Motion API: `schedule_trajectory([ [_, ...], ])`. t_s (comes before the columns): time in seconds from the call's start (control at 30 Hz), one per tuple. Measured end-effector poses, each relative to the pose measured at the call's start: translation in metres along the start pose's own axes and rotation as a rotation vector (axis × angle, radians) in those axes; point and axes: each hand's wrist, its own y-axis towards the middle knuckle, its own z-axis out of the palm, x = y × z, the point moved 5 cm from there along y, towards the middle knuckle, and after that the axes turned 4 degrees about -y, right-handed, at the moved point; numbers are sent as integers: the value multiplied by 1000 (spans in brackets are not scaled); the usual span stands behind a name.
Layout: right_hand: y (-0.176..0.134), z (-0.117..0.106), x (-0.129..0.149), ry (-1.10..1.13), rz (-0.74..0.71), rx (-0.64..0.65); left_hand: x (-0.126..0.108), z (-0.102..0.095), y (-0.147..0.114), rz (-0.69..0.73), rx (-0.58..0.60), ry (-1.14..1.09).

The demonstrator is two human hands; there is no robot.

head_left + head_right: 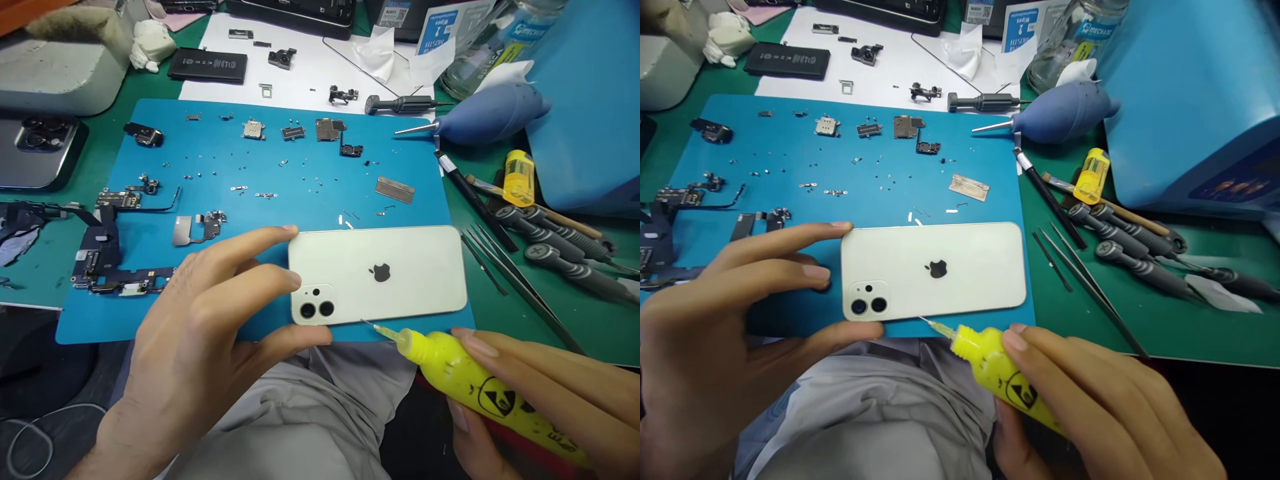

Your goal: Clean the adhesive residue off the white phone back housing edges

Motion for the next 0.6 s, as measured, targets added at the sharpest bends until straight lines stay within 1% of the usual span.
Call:
schedule_trajectory([
  [0.17, -9, -8, -9, -30, 20, -4, -2, -2, 0, 10, -26, 47],
  [0.27, -16, -15, -16, -80, 4, 45, -1, -2, -2, 4, -27, 69],
  [0.37, -21, -20, -23, -104, -10, 95, 1, -3, -3, -11, -27, 41],
  [0.47, -22, -22, -25, -81, -9, 86, 4, -1, -4, -43, -26, -18],
  [0.6, -20, -25, -26, -93, -20, 82, 7, 1, -5, -45, -37, -63],
])
